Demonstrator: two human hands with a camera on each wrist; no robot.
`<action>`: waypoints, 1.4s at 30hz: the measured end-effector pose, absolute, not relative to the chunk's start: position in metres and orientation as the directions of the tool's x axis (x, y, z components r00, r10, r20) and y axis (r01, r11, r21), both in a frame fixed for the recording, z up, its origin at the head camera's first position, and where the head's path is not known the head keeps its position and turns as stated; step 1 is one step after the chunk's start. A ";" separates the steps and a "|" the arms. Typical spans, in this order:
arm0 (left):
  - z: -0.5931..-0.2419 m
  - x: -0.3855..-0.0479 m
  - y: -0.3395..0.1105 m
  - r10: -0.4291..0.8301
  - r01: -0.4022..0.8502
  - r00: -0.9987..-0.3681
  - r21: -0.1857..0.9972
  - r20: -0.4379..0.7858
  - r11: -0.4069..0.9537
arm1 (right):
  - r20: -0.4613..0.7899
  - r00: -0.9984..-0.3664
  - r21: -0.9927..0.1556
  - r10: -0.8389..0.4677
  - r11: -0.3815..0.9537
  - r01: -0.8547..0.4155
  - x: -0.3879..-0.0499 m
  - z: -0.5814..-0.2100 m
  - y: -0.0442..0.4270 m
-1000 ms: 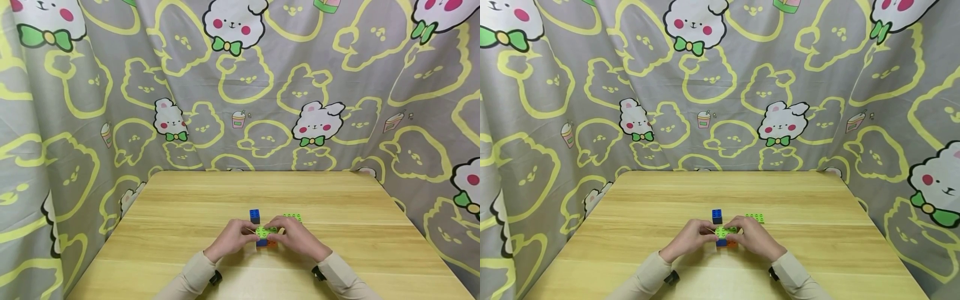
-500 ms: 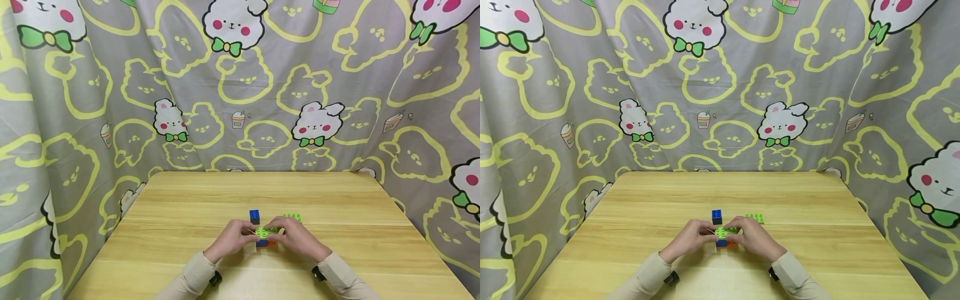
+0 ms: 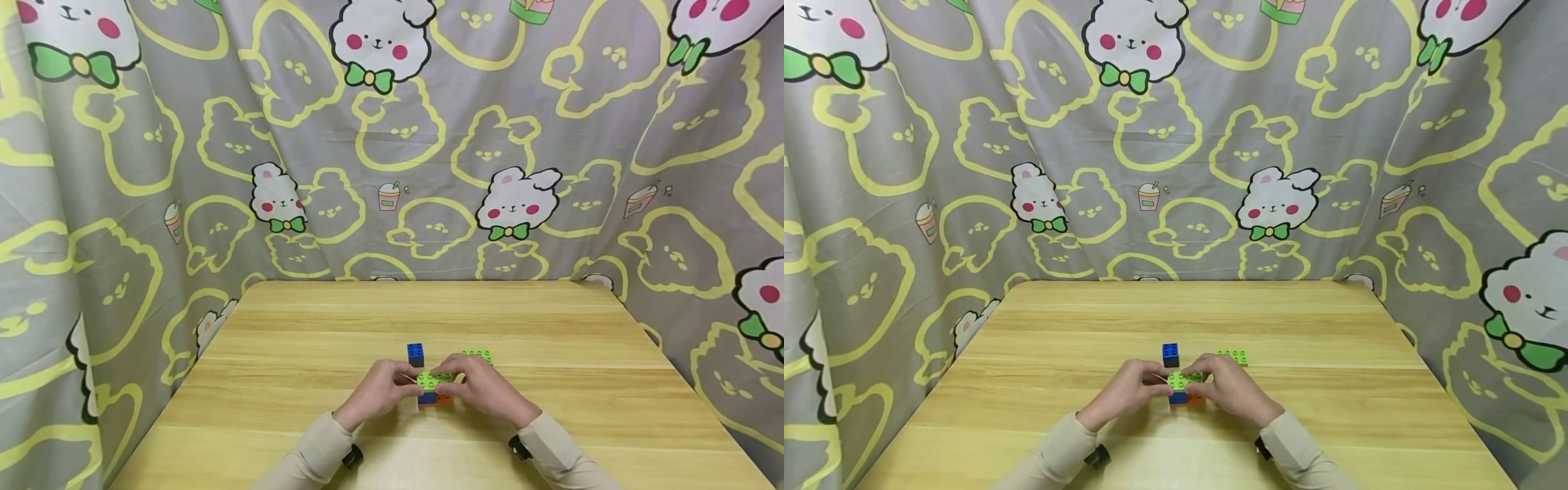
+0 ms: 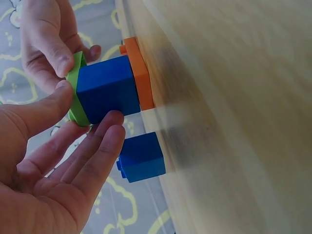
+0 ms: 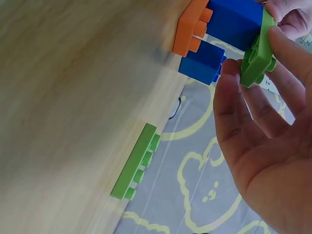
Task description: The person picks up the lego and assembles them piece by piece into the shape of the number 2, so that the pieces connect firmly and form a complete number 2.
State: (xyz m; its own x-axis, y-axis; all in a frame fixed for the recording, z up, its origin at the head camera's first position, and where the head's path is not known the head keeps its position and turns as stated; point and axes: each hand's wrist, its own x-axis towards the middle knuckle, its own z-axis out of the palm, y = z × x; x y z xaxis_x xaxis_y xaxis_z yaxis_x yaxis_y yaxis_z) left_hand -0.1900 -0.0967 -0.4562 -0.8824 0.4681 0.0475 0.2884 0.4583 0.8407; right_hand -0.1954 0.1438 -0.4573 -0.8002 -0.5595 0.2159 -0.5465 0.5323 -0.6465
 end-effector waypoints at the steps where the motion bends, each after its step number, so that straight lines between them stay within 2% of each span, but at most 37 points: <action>1: -0.456 -0.190 -0.097 0.467 0.288 -0.883 0.839 0.047 0.461 | 0.215 -0.800 -0.647 -0.561 0.531 -0.546 -0.195 -0.457 0.144; 30: -0.453 -0.186 -0.094 0.470 0.288 -0.881 0.846 0.050 0.449 | 0.227 -0.784 -0.692 -0.577 0.471 -0.547 -0.199 -0.458 0.145; 42: -0.453 -0.186 -0.093 0.474 0.293 -0.879 0.842 0.051 0.452 | 0.206 -0.793 -0.685 -0.573 0.494 -0.535 -0.199 -0.457 0.145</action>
State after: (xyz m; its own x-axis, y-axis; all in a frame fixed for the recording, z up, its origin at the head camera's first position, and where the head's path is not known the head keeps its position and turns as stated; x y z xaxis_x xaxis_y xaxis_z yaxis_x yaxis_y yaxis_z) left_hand -0.1862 -0.0933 -0.4531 -0.8788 0.4743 0.0514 0.2933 0.4522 0.8423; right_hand -0.1992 0.1447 -0.4570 -0.7928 -0.5735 0.2063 -0.5354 0.4937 -0.6852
